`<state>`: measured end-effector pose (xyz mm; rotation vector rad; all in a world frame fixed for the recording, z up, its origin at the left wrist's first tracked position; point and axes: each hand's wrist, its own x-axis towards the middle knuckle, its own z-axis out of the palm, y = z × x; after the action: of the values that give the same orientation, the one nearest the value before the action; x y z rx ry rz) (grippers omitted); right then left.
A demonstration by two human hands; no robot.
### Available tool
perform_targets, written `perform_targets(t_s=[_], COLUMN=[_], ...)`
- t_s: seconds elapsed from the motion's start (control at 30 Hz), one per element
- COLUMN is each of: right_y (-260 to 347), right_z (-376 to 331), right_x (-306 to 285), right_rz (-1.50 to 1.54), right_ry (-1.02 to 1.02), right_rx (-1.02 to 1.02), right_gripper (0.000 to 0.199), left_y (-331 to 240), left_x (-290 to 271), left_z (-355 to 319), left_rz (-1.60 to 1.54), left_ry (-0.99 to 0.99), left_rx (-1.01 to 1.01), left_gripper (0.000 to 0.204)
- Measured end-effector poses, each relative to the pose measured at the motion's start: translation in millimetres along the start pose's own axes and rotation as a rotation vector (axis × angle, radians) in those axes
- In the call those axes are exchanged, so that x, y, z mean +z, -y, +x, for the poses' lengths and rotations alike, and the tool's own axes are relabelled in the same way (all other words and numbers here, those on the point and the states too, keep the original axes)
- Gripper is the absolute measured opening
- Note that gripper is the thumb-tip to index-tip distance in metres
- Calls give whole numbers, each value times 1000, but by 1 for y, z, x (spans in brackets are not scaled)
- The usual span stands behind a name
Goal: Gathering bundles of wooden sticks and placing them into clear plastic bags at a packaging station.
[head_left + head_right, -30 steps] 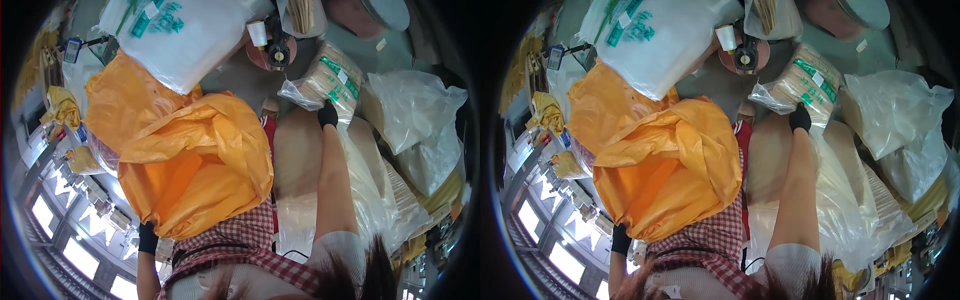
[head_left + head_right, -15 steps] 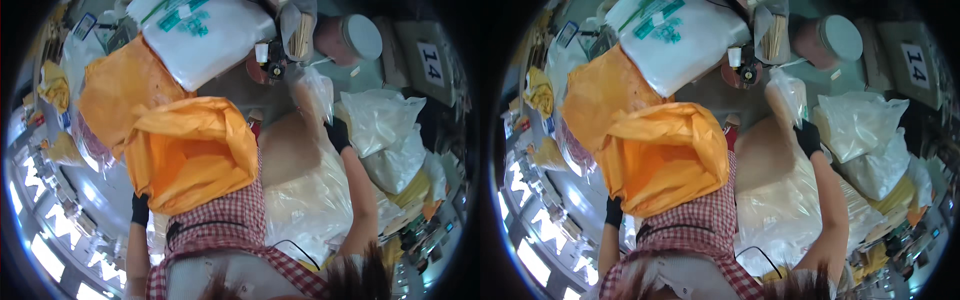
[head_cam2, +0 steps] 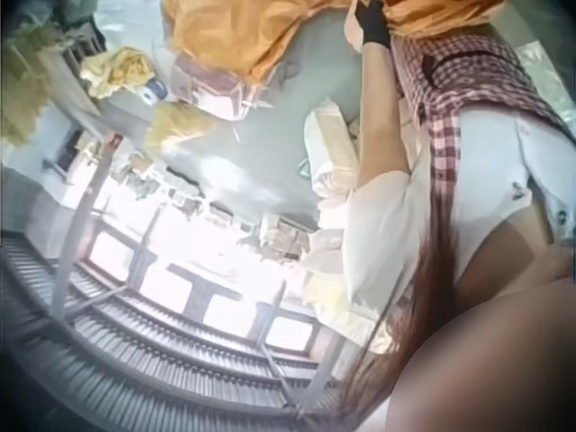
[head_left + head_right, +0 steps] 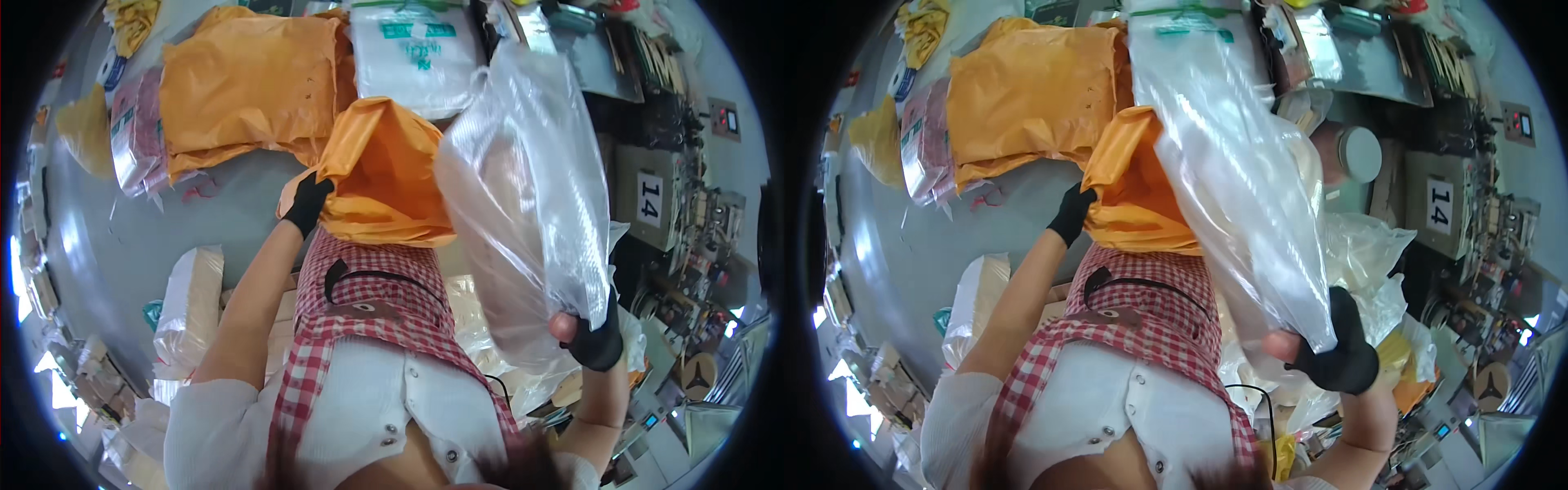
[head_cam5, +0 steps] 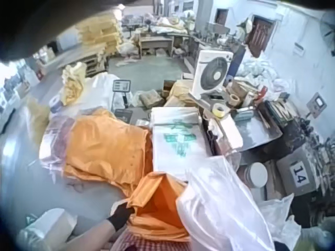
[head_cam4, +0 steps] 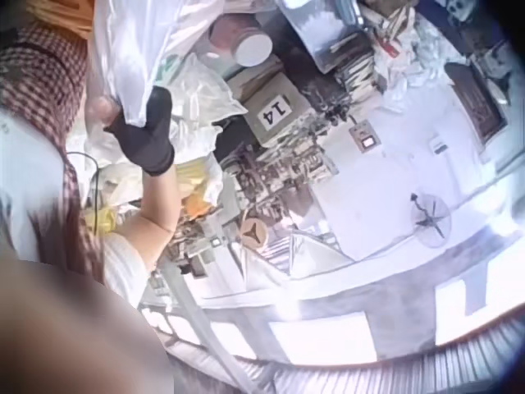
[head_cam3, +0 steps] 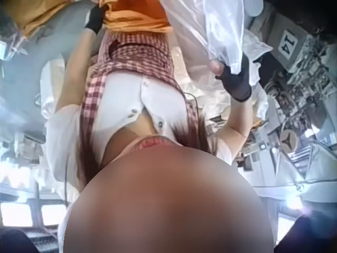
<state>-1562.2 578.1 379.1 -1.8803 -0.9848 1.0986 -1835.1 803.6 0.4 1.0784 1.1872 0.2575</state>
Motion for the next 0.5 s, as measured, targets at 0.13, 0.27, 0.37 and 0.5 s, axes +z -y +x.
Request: perform_targets(t_s=[0.13, 0.27, 0.37, 0.5], right_y=[-31, 1, -33, -18], right_z=[-6, 32, 44, 58], right_x=[65, 122, 156, 209], right_rz=[-69, 411, 315, 335], right_ry=[160, 508, 436, 661], right_rx=[-293, 131, -164, -387], right_gripper=[40, 35, 25, 33], left_y=[68, 22, -58, -101], left_x=[-36, -89, -114, -200], left_z=[34, 9, -30, -102], left_rz=[-500, -671, -582, 90], left_ry=[81, 256, 118, 40], left_rx=[40, 175, 220, 265], left_gripper=[37, 40, 36, 46])
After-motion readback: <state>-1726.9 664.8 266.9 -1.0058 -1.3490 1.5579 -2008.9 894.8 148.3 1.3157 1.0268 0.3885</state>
